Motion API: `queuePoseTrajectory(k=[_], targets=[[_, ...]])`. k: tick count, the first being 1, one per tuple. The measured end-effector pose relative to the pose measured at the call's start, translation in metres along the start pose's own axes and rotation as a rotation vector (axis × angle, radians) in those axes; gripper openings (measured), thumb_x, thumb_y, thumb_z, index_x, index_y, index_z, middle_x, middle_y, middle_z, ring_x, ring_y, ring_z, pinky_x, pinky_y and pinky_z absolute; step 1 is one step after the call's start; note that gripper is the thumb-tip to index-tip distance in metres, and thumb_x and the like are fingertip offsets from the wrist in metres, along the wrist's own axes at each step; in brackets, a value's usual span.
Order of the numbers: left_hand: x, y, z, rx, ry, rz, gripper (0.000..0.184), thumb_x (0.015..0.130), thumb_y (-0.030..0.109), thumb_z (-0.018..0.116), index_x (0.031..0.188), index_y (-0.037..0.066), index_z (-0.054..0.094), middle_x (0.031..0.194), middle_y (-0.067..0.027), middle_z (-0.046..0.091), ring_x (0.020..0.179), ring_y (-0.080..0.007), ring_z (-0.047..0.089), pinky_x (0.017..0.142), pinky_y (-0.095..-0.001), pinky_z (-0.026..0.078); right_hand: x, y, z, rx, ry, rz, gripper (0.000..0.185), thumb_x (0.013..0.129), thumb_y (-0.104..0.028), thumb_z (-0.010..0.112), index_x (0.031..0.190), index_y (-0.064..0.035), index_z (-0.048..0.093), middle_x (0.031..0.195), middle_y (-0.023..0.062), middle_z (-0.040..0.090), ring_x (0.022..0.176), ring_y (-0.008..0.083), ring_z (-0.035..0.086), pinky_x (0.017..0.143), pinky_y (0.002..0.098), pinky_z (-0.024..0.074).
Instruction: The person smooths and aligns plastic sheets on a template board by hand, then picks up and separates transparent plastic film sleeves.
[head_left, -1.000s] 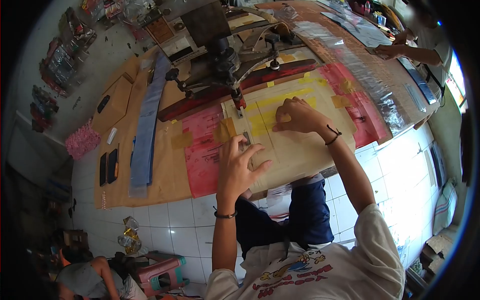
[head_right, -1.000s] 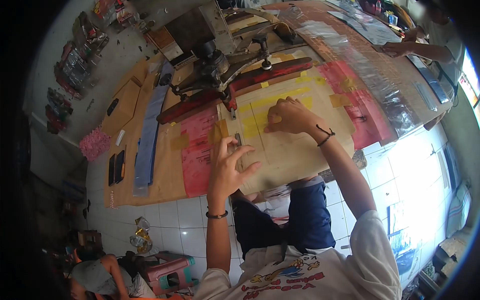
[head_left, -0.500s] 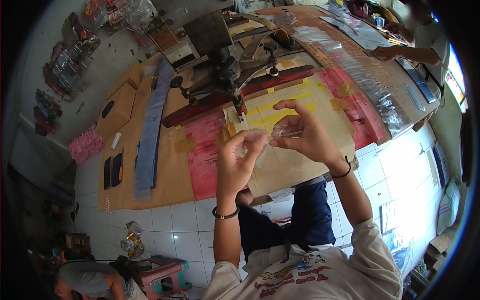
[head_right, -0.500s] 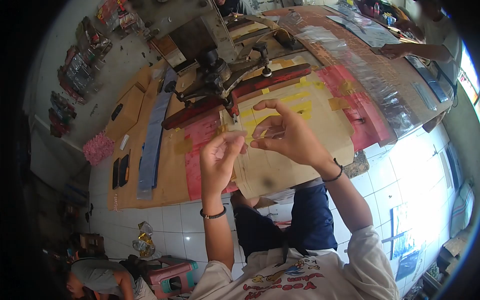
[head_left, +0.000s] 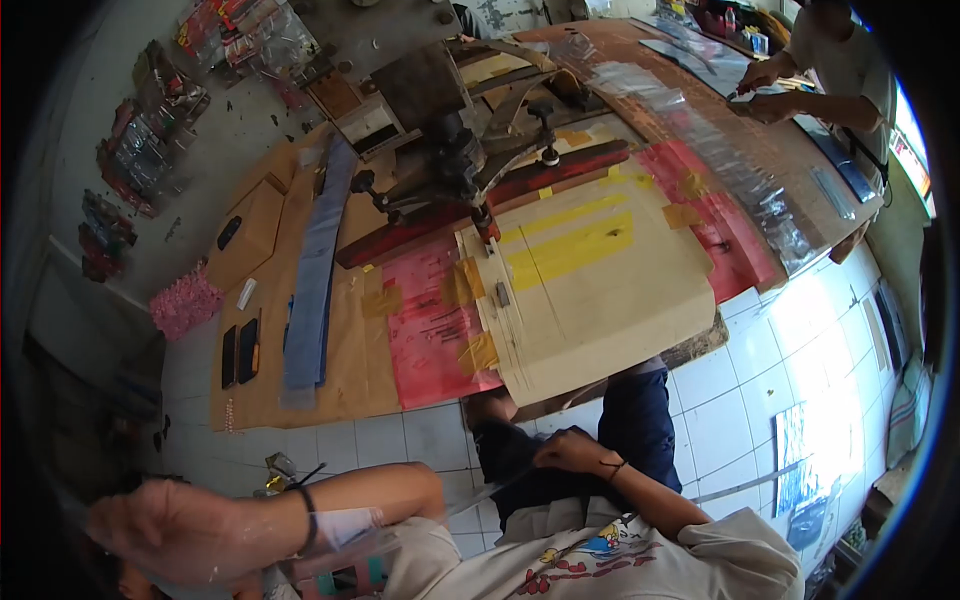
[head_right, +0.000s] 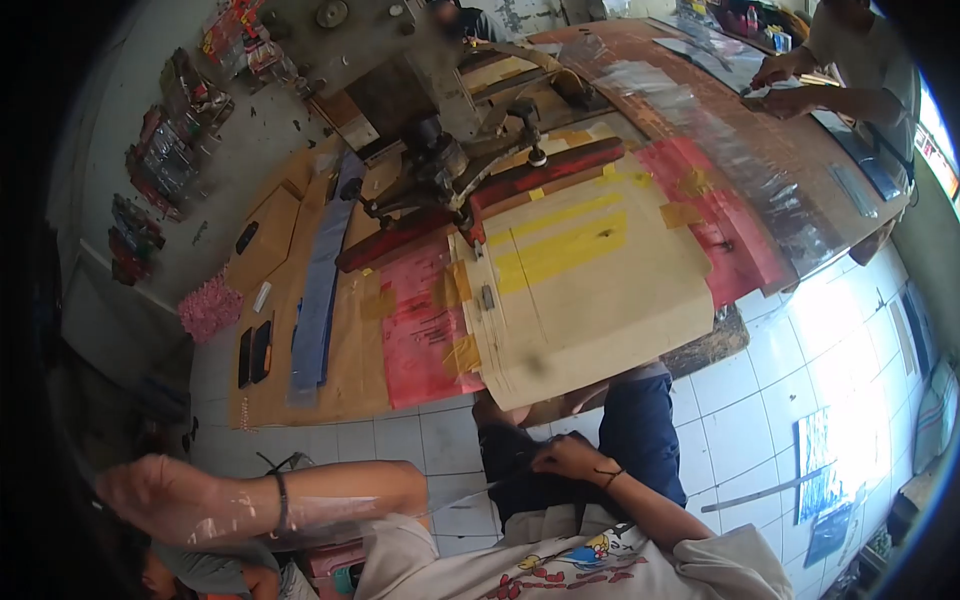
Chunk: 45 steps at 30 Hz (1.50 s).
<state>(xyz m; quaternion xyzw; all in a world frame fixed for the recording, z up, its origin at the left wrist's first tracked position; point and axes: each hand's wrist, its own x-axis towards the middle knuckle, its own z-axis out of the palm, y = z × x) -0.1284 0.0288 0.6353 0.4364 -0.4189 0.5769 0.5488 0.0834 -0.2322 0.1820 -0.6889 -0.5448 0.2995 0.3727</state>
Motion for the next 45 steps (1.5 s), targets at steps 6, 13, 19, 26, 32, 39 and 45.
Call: queuePoseTrajectory(k=[6, 13, 19, 26, 32, 39, 45], targets=[[-0.005, 0.120, -0.063, -0.052, -0.028, 0.097, 0.022, 0.111, 0.018, 0.043, 0.119, 0.001, 0.056, 0.100, -0.0050, 0.062, 0.070, -0.0099, 0.053, 0.065, -0.0284, 0.048, -0.047, -0.034, -0.084, -0.234, 0.606, 0.187, 0.016, 0.087, -0.026, 0.080, 0.096, -0.0125, 0.080, 0.086, 0.0094, 0.075, 0.085, 0.0309, 0.071, 0.083, 0.0435, 0.0543], [-0.050, 0.177, -0.129, -0.069, 0.106, 0.101, 0.022, 0.111, 0.017, 0.043, 0.119, 0.003, 0.057, 0.101, -0.0046, 0.063, 0.069, -0.0099, 0.052, 0.067, -0.0278, 0.048, -0.119, -0.037, -0.163, -0.372, 0.732, 0.373, 0.011, 0.086, -0.016, 0.080, 0.095, -0.0107, 0.080, 0.091, 0.0067, 0.075, 0.088, 0.0297, 0.070, 0.080, 0.0410, 0.0565], [-0.082, 0.116, -0.128, -0.037, 0.157, -0.151, 0.026, 0.112, 0.018, 0.041, 0.125, 0.003, 0.058, 0.091, -0.0018, 0.055, 0.071, -0.0090, 0.052, 0.064, -0.0244, 0.044, -0.136, 0.001, -0.169, -0.345, 1.302, 0.505, 0.020, 0.096, -0.001, 0.068, 0.113, -0.0053, 0.076, 0.105, 0.0108, 0.079, 0.094, 0.0269, 0.076, 0.081, 0.0367, 0.0595], [-0.123, -0.066, -0.029, 0.861, 0.582, -0.706, 0.049, 0.105, 0.026, 0.061, 0.145, -0.003, 0.055, 0.117, -0.0179, 0.074, 0.076, -0.0151, 0.072, 0.058, -0.0283, 0.059, -0.208, 0.045, -0.190, 0.548, 1.806, 0.323, 0.055, 0.111, -0.036, 0.050, 0.161, -0.0139, 0.041, 0.142, 0.0197, 0.064, 0.108, 0.0303, 0.073, 0.083, 0.0314, 0.0631], [-0.153, -0.147, -0.002, 0.384, 0.331, -1.014, 0.059, 0.107, 0.024, 0.044, 0.156, -0.009, 0.038, 0.136, -0.0361, 0.063, 0.104, -0.0409, 0.076, 0.082, -0.0463, 0.066, -0.243, 0.012, -0.231, 0.149, 1.921, 0.113, 0.062, 0.106, -0.030, 0.056, 0.160, -0.0016, 0.042, 0.149, 0.0188, 0.061, 0.132, 0.0333, 0.061, 0.109, 0.0424, 0.0509], [-0.167, -0.181, 0.025, 0.276, 0.213, -1.067, 0.051, 0.111, 0.018, 0.042, 0.155, -0.008, 0.041, 0.135, -0.0334, 0.065, 0.115, -0.0389, 0.073, 0.095, -0.0467, 0.062, -0.192, -0.060, -0.287, -0.456, 1.890, 0.087, 0.023, 0.101, -0.006, 0.062, 0.117, 0.0026, 0.076, 0.124, 0.0186, 0.073, 0.105, 0.0315, 0.073, 0.091, 0.0390, 0.0598], [-0.181, -0.185, 0.046, 0.388, 0.205, -1.085, 0.038, 0.111, 0.014, 0.054, 0.141, -0.007, 0.054, 0.127, -0.0286, 0.070, 0.107, -0.0346, 0.076, 0.090, -0.0436, 0.064, -0.106, -0.141, -0.329, -0.929, 1.417, -0.465, 0.019, 0.077, -0.004, 0.083, 0.096, -0.0036, 0.080, 0.102, 0.0132, 0.078, 0.097, 0.0305, 0.071, 0.083, 0.0375, 0.0579]])
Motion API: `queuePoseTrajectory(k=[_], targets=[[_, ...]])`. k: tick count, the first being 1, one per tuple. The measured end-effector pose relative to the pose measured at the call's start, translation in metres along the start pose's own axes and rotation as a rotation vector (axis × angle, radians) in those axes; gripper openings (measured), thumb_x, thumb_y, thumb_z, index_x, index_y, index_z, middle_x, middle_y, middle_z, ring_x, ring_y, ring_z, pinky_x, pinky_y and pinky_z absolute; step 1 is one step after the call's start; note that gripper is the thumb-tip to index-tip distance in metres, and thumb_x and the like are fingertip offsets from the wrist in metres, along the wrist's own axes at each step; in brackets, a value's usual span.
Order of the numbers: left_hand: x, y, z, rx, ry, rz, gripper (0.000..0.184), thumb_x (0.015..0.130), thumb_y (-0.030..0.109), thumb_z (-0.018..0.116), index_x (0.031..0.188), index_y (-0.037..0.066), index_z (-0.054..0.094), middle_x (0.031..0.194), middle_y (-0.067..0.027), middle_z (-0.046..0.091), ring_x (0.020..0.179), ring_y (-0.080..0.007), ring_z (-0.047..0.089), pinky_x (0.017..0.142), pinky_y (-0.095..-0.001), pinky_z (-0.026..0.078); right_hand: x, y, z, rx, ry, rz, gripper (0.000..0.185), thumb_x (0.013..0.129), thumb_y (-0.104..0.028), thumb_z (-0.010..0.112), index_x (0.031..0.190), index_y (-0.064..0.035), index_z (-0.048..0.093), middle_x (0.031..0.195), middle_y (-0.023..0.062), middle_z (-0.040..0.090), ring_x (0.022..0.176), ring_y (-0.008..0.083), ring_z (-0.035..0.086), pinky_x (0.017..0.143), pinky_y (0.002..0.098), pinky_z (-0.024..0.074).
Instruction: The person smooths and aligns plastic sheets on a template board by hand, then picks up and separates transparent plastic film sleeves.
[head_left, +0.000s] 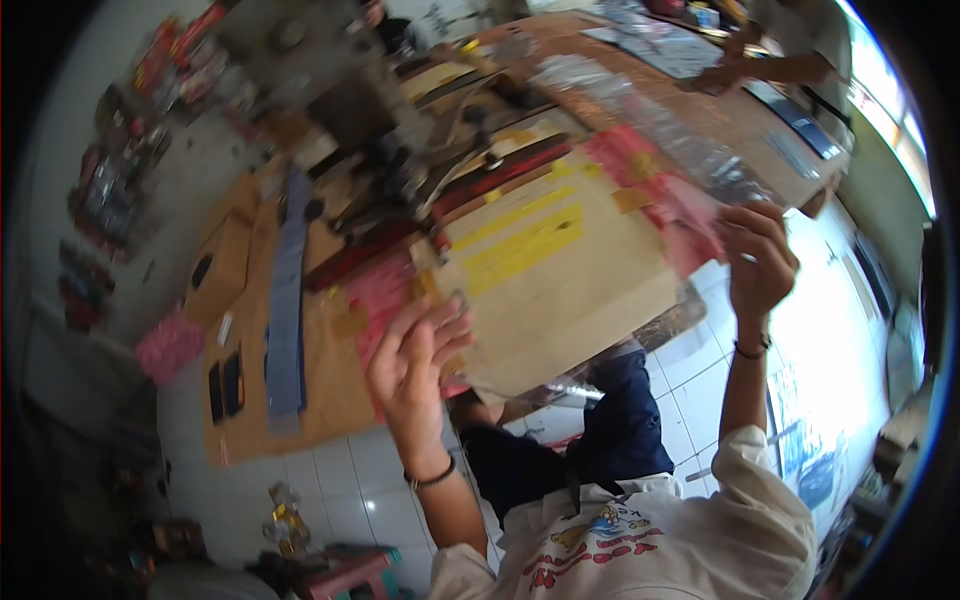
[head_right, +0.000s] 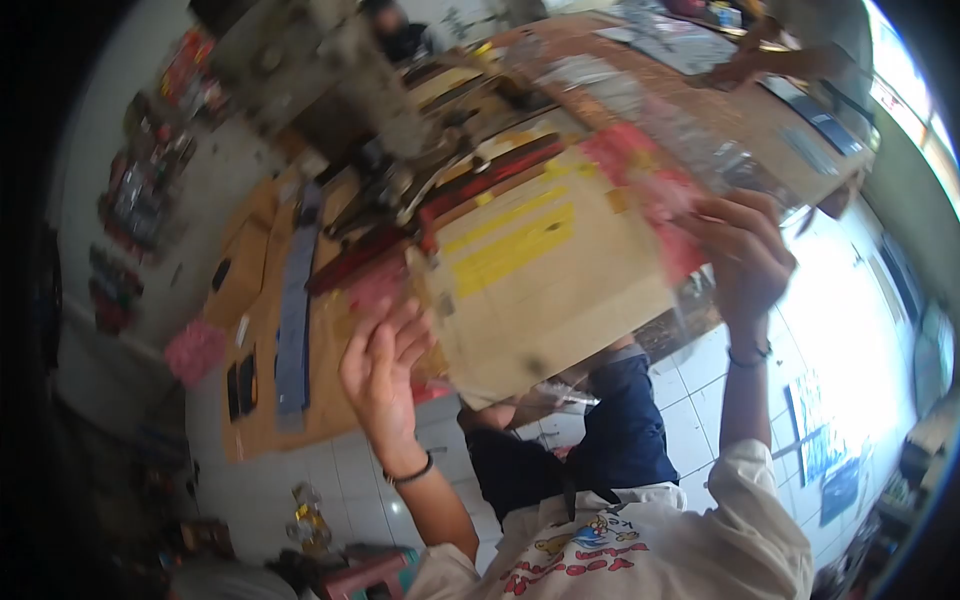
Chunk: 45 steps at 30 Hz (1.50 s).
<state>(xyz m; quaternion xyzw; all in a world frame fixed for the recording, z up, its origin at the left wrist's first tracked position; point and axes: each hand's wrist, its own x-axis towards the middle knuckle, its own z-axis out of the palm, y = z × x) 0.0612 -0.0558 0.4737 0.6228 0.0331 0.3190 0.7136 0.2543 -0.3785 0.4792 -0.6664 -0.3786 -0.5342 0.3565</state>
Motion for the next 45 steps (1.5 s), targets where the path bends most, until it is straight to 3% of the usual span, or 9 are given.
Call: queuePoseTrajectory(k=[4, 13, 18, 20, 24, 27, 32, 38, 45], targets=[[-0.006, 0.003, -0.004, 0.033, -0.014, 0.139, 0.030, 0.111, 0.020, 0.056, 0.126, -0.005, 0.059, 0.111, -0.0233, 0.076, 0.080, -0.0286, 0.079, 0.071, -0.0390, 0.066, 0.010, 0.010, 0.000, 0.025, -0.047, -0.014, 0.020, 0.077, -0.002, 0.083, 0.096, -0.0054, 0.080, 0.101, 0.0078, 0.078, 0.094, 0.0273, 0.070, 0.081, 0.0361, 0.0574], [0.101, 0.104, 0.148, 0.098, -0.279, 0.460, 0.025, 0.112, 0.019, 0.050, 0.117, -0.003, 0.058, 0.093, -0.0209, 0.076, 0.046, -0.0165, 0.064, 0.038, -0.0268, 0.043, -0.297, 0.136, -0.212, -0.088, -0.121, 1.343, 0.038, 0.101, -0.029, 0.062, 0.111, 0.0058, 0.074, 0.083, 0.0065, 0.067, 0.079, 0.0152, 0.061, 0.070, 0.0339, 0.0493], [0.267, 0.098, 0.242, 0.057, -0.273, 0.567, 0.026, 0.111, 0.020, 0.053, 0.125, 0.000, 0.062, 0.099, -0.0123, 0.076, 0.048, -0.0087, 0.052, 0.037, -0.0253, 0.038, -0.383, 0.018, -0.332, 0.163, 0.075, 1.661, 0.041, 0.102, -0.034, 0.064, 0.114, 0.0037, 0.072, 0.105, 0.0135, 0.072, 0.089, 0.0200, 0.071, 0.079, 0.0346, 0.0577], [0.303, 0.088, 0.291, 0.220, -0.158, 0.451, 0.035, 0.115, 0.024, 0.046, 0.093, 0.001, 0.062, 0.055, -0.0027, 0.047, 0.042, -0.0130, 0.044, 0.043, -0.0315, 0.038, -0.359, 0.000, -0.351, 0.269, -0.102, 1.758, 0.035, 0.102, -0.030, 0.066, 0.125, -0.0045, 0.059, 0.100, 0.0080, 0.070, 0.084, 0.0184, 0.067, 0.084, 0.0337, 0.0517], [0.421, 0.032, 0.353, 0.141, -0.095, 0.374, 0.035, 0.111, 0.020, 0.049, 0.133, -0.006, 0.056, 0.097, -0.0203, 0.078, 0.059, -0.0254, 0.072, 0.049, -0.0365, 0.061, -0.268, 0.021, -0.343, 0.543, -0.430, 1.557, 0.037, 0.102, -0.037, 0.066, 0.100, -0.0001, 0.067, 0.084, 0.0124, 0.072, 0.076, 0.0196, 0.070, 0.078, 0.0344, 0.0544], [0.462, -0.032, 0.363, 0.675, 0.267, 0.067, 0.070, 0.104, 0.041, 0.052, 0.149, -0.008, 0.030, 0.149, -0.0402, 0.038, 0.140, -0.0519, 0.046, 0.111, -0.0654, 0.042, -0.190, 0.026, -0.291, 0.319, -0.330, 1.463, 0.057, 0.101, -0.045, 0.065, 0.070, 0.0030, 0.071, 0.062, 0.0151, 0.071, 0.062, 0.0204, 0.070, 0.067, 0.0344, 0.0551], [0.367, -0.172, 0.334, 0.631, -0.257, 0.516, 0.036, 0.098, 0.031, 0.057, 0.113, 0.003, 0.074, 0.117, -0.0328, 0.068, 0.109, -0.0540, 0.063, 0.094, -0.0616, 0.051, -0.141, 0.058, -0.271, 0.359, -0.505, 1.451, 0.057, 0.103, -0.042, 0.068, 0.064, -0.0012, 0.062, 0.057, 0.0077, 0.062, 0.048, 0.0182, 0.062, 0.048, 0.0312, 0.0488], [0.252, -0.223, 0.340, 1.411, -0.826, 0.181, 0.089, 0.095, 0.069, 0.059, 0.158, 0.006, 0.049, 0.175, -0.0231, 0.018, 0.159, -0.0492, 0.018, 0.128, -0.0597, 0.018, -0.141, 0.084, -0.268, 0.363, -0.557, 1.524, 0.050, 0.103, -0.038, 0.070, 0.073, 0.0016, 0.064, 0.064, 0.0096, 0.064, 0.052, 0.0173, 0.065, 0.049, 0.0329, 0.0560], [0.365, -0.294, 0.349, 1.125, -0.450, 0.050, 0.074, 0.098, 0.046, 0.062, 0.160, 0.010, 0.044, 0.173, -0.0221, 0.021, 0.160, -0.0439, 0.018, 0.125, -0.0682, 0.017, -0.116, 0.059, -0.248, 0.315, -0.312, 1.510, 0.032, 0.101, -0.029, 0.073, 0.100, 0.0017, 0.063, 0.076, 0.0059, 0.061, 0.065, 0.0156, 0.068, 0.049, 0.0299, 0.0569]])
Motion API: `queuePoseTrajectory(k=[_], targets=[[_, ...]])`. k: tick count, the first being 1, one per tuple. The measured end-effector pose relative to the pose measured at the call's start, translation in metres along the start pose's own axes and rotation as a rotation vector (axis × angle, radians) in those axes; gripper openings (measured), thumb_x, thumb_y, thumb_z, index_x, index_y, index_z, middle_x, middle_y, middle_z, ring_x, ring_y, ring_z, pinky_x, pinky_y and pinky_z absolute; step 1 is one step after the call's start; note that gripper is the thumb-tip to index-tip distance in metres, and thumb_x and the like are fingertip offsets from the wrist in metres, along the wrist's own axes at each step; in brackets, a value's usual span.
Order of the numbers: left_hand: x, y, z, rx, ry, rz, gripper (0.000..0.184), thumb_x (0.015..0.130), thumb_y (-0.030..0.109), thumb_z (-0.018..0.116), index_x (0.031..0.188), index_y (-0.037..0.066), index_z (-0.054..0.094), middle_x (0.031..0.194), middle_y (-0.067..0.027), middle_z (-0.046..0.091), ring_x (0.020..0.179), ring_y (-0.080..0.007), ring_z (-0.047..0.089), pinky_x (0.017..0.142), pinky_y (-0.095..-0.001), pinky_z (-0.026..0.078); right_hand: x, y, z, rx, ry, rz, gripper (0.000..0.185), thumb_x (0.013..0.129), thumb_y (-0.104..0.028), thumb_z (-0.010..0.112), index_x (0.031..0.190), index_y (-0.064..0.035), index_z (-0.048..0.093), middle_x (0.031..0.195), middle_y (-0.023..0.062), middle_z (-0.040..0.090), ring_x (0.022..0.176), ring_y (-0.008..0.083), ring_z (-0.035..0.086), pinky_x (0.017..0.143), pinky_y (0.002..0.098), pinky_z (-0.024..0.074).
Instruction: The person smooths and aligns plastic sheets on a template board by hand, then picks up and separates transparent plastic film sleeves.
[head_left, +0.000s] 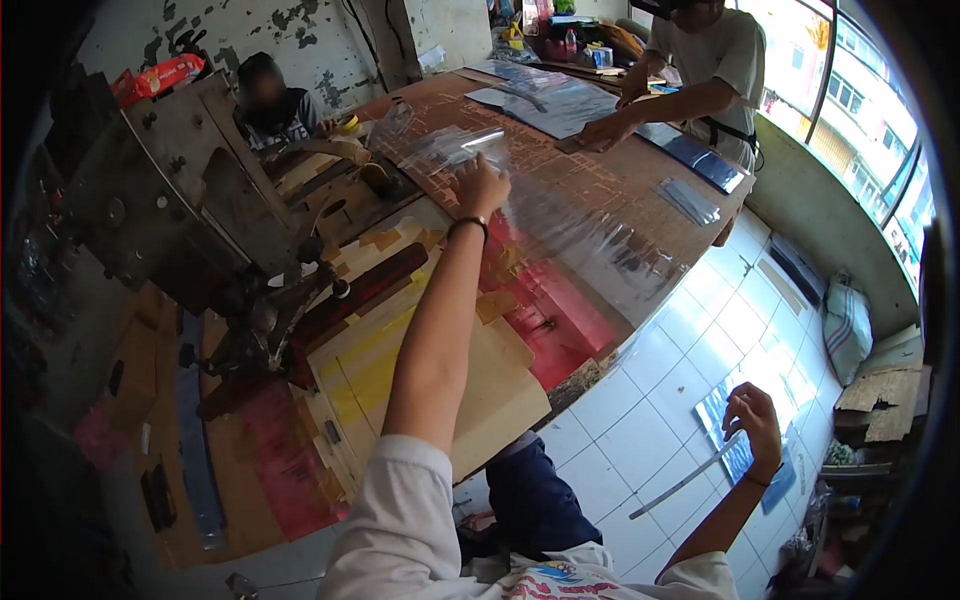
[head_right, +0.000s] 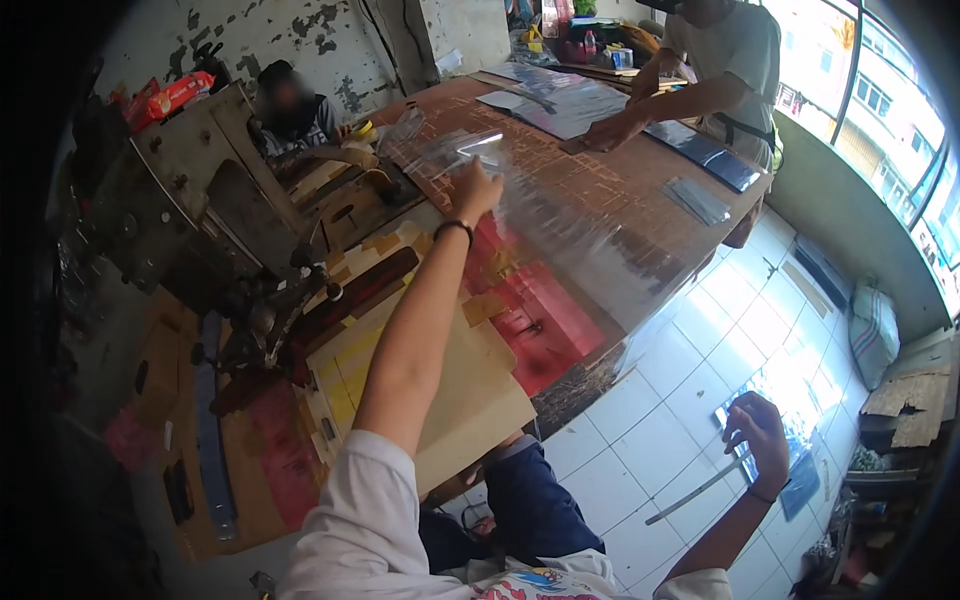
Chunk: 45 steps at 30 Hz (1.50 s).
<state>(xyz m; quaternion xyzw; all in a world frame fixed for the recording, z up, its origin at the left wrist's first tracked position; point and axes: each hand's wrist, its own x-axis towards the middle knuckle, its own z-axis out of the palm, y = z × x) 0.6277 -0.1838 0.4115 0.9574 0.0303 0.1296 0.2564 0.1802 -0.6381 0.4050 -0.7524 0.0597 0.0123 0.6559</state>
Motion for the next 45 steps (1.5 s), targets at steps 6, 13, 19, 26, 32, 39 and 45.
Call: queuePoseTrajectory(k=[6, 13, 19, 26, 32, 39, 45], targets=[[-0.012, 0.023, -0.039, 0.221, 0.208, -0.119, 0.070, 0.095, 0.037, 0.066, 0.158, 0.013, 0.046, 0.170, -0.0255, 0.026, 0.157, -0.0443, 0.025, 0.126, -0.0644, 0.018, 0.003, 0.010, -0.002, -0.029, 0.467, -0.079, 0.034, 0.105, -0.025, 0.062, 0.129, -0.0026, 0.067, 0.074, -0.0018, 0.050, 0.061, 0.0073, 0.053, 0.050, 0.0257, 0.0473], [-0.020, 0.005, 0.006, 0.349, 0.032, 0.129, 0.068, 0.096, 0.048, 0.065, 0.151, 0.010, 0.054, 0.167, -0.0250, 0.035, 0.157, -0.0403, 0.027, 0.127, -0.0625, 0.017, -0.009, 0.025, -0.019, 0.106, 0.573, -0.155, 0.038, 0.106, -0.027, 0.062, 0.138, -0.0072, 0.064, 0.072, -0.0049, 0.044, 0.060, 0.0042, 0.047, 0.052, 0.0231, 0.0418], [0.001, 0.042, -0.011, 0.199, -0.291, 0.050, 0.103, 0.085, 0.076, 0.068, 0.156, 0.004, 0.046, 0.162, -0.0299, 0.041, 0.153, -0.0412, 0.036, 0.121, -0.0567, 0.033, 0.013, -0.002, 0.031, 0.103, 0.502, -0.113, 0.043, 0.105, -0.020, 0.062, 0.145, -0.0046, 0.055, 0.080, 0.0016, 0.056, 0.059, 0.0046, 0.053, 0.046, 0.0217, 0.0448], [-0.001, 0.020, 0.018, 0.130, -0.065, 0.151, 0.124, 0.071, 0.078, 0.081, 0.163, 0.009, 0.035, 0.168, -0.0293, 0.028, 0.155, -0.0444, 0.030, 0.127, -0.0565, 0.024, 0.042, -0.011, 0.066, 0.078, 0.456, -0.141, 0.050, 0.104, -0.024, 0.064, 0.148, -0.0041, 0.050, 0.092, 0.0099, 0.064, 0.060, 0.0080, 0.058, 0.048, 0.0231, 0.0476], [-0.009, 0.033, 0.019, 0.215, -0.042, 0.129, 0.077, 0.094, 0.062, 0.068, 0.143, 0.004, 0.060, 0.156, -0.0260, 0.046, 0.150, -0.0409, 0.039, 0.122, -0.0582, 0.029, 0.087, -0.010, 0.087, 0.059, 0.396, -0.143, 0.034, 0.110, -0.022, 0.060, 0.136, -0.0006, 0.063, 0.104, 0.0118, 0.069, 0.066, 0.0081, 0.060, 0.054, 0.0238, 0.0514], [-0.040, 0.053, 0.007, 0.257, 0.246, 0.403, 0.054, 0.098, 0.050, 0.066, 0.130, 0.007, 0.068, 0.135, -0.0216, 0.063, 0.132, -0.0397, 0.055, 0.117, -0.0605, 0.033, 0.112, 0.008, 0.114, -0.762, 0.658, -0.332, 0.037, 0.098, -0.020, 0.074, 0.135, -0.0152, 0.069, 0.161, 0.0170, 0.047, 0.149, 0.0388, 0.041, 0.122, 0.0531, 0.0338], [-0.164, 0.095, -0.053, 0.523, -0.026, 0.962, 0.035, 0.094, 0.038, 0.069, 0.110, 0.008, 0.074, 0.117, -0.0172, 0.071, 0.117, -0.0344, 0.065, 0.113, -0.0567, 0.038, 0.131, -0.006, 0.156, -0.882, 0.296, -0.464, 0.029, 0.103, -0.026, 0.068, 0.131, -0.0202, 0.074, 0.163, 0.0098, 0.047, 0.152, 0.0370, 0.037, 0.126, 0.0518, 0.0290]])
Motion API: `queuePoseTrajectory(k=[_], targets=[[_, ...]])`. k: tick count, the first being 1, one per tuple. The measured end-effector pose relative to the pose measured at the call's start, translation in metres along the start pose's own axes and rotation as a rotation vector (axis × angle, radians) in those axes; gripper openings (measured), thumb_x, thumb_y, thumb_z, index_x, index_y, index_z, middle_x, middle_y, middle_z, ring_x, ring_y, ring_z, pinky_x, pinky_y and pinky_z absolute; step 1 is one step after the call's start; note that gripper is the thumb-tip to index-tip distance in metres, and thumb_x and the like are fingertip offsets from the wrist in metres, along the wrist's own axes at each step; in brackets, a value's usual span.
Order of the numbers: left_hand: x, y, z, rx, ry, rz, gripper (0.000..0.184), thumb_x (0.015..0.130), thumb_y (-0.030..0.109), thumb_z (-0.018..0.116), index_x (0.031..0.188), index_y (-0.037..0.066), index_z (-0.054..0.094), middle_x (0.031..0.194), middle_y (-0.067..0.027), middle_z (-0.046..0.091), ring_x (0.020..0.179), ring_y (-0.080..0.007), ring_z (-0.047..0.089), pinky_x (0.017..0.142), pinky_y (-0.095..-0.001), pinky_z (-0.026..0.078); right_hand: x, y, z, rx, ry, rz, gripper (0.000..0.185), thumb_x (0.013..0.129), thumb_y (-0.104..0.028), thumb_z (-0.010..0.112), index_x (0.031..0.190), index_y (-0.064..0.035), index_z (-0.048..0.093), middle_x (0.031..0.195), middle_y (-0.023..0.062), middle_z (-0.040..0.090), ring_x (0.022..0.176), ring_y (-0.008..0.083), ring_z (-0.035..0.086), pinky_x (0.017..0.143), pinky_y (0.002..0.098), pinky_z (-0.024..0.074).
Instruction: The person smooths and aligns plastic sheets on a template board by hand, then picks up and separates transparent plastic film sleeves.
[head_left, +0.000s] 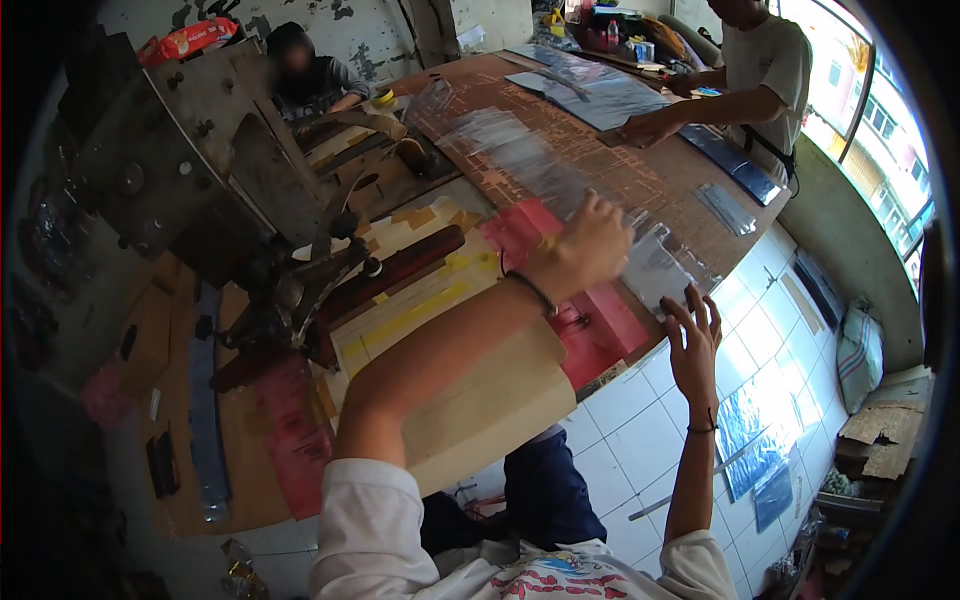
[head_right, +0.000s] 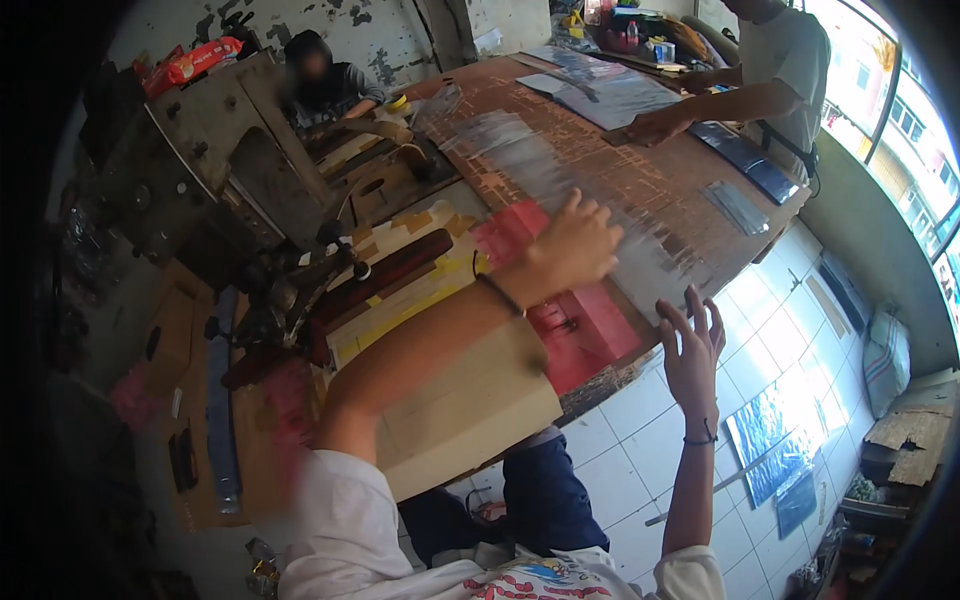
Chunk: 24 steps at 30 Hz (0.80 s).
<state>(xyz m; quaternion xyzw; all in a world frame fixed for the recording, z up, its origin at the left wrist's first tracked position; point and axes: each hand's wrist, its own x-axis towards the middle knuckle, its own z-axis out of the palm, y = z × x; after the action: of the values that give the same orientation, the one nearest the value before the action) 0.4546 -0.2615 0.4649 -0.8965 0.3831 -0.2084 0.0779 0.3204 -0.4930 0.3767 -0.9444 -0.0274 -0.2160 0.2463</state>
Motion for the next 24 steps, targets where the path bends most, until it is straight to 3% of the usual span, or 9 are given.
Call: queuePoseTrajectory(k=[5, 7, 9, 11, 14, 17, 18, 21, 24], targets=[[-0.150, 0.073, -0.135, -0.127, 0.007, 0.251, 0.018, 0.086, 0.027, 0.072, 0.095, 0.012, 0.068, 0.093, -0.0048, 0.067, 0.093, -0.0217, 0.066, 0.096, -0.0422, 0.047, 0.008, 0.003, 0.002, 0.097, 0.131, -0.037, 0.026, 0.108, -0.025, 0.062, 0.130, -0.0171, 0.074, 0.161, 0.0093, 0.051, 0.150, 0.0353, 0.041, 0.125, 0.0511, 0.0320], [-0.220, 0.075, -0.186, -0.405, -0.210, 0.224, 0.014, 0.087, 0.024, 0.071, 0.096, 0.015, 0.068, 0.085, 0.0006, 0.063, 0.087, -0.0177, 0.065, 0.091, -0.0342, 0.048, -0.001, 0.005, -0.002, 0.155, 0.229, -0.055, 0.023, 0.106, -0.012, 0.062, 0.125, -0.0125, 0.074, 0.156, 0.0088, 0.056, 0.147, 0.0328, 0.047, 0.121, 0.0476, 0.0386], [-0.295, 0.057, -0.223, -0.730, -0.207, -0.085, 0.005, 0.088, 0.016, 0.070, 0.092, 0.016, 0.072, 0.084, -0.0010, 0.069, 0.085, -0.0182, 0.069, 0.083, -0.0345, 0.050, -0.016, 0.004, -0.007, 0.259, 0.268, -0.001, 0.021, 0.104, -0.006, 0.062, 0.122, -0.0062, 0.074, 0.147, 0.0140, 0.063, 0.142, 0.0319, 0.053, 0.119, 0.0464, 0.0415], [-0.383, 0.032, -0.252, -0.697, -0.164, -0.573, 0.010, 0.090, 0.021, 0.074, 0.092, 0.011, 0.076, 0.084, -0.0042, 0.073, 0.081, -0.0211, 0.070, 0.075, -0.0359, 0.052, -0.030, 0.001, -0.010, 0.311, 0.287, -0.016, 0.022, 0.107, -0.008, 0.060, 0.126, -0.0040, 0.071, 0.140, 0.0137, 0.068, 0.133, 0.0288, 0.061, 0.113, 0.0440, 0.0471], [-0.547, 0.018, -0.236, -0.404, -0.016, -1.554, 0.052, 0.086, 0.042, 0.084, 0.117, 0.002, 0.074, 0.117, -0.0170, 0.075, 0.107, -0.0295, 0.070, 0.090, -0.0404, 0.055, -0.039, -0.010, -0.005, 0.357, 0.261, -0.059, 0.022, 0.106, -0.004, 0.059, 0.125, -0.0030, 0.070, 0.135, 0.0132, 0.070, 0.129, 0.0277, 0.064, 0.111, 0.0419, 0.0487], [-0.661, 0.027, -0.196, 0.081, -0.006, -1.606, 0.077, 0.087, 0.046, 0.083, 0.139, -0.007, 0.062, 0.147, -0.0267, 0.059, 0.137, -0.0387, 0.056, 0.112, -0.0464, 0.046, -0.031, -0.045, 0.001, 0.440, 0.175, -0.131, 0.022, 0.105, 0.000, 0.058, 0.123, -0.0024, 0.070, 0.133, 0.0132, 0.071, 0.128, 0.0274, 0.065, 0.109, 0.0408, 0.0499], [-0.670, 0.032, -0.192, -0.015, -0.119, -1.668, 0.078, 0.095, 0.041, 0.075, 0.148, -0.012, 0.051, 0.160, -0.0305, 0.045, 0.152, -0.0416, 0.039, 0.124, -0.0481, 0.034, -0.027, -0.064, 0.001, 0.507, 0.146, -0.183, 0.022, 0.104, 0.004, 0.056, 0.121, -0.0018, 0.070, 0.130, 0.0127, 0.072, 0.126, 0.0268, 0.066, 0.106, 0.0395, 0.0513], [-0.672, 0.041, -0.179, 0.087, -0.121, -1.656, 0.065, 0.105, 0.033, 0.063, 0.149, -0.012, 0.049, 0.162, -0.0296, 0.043, 0.152, -0.0429, 0.039, 0.125, -0.0440, 0.033, -0.026, -0.143, -0.010, 0.585, 0.097, -0.458, 0.022, 0.094, 0.010, 0.061, 0.109, -0.0002, 0.072, 0.119, 0.0162, 0.074, 0.111, 0.0313, 0.070, 0.096, 0.0397, 0.0531], [-0.673, 0.040, -0.171, 0.176, -0.108, -1.558, 0.050, 0.107, 0.028, 0.058, 0.140, -0.010, 0.057, 0.147, -0.0326, 0.055, 0.136, -0.0469, 0.053, 0.114, -0.0480, 0.044, -0.044, -0.207, -0.014, 0.710, -0.059, -0.578, 0.020, 0.088, 0.012, 0.064, 0.102, 0.0010, 0.073, 0.109, 0.0165, 0.076, 0.106, 0.0339, 0.071, 0.094, 0.0412, 0.0544]])
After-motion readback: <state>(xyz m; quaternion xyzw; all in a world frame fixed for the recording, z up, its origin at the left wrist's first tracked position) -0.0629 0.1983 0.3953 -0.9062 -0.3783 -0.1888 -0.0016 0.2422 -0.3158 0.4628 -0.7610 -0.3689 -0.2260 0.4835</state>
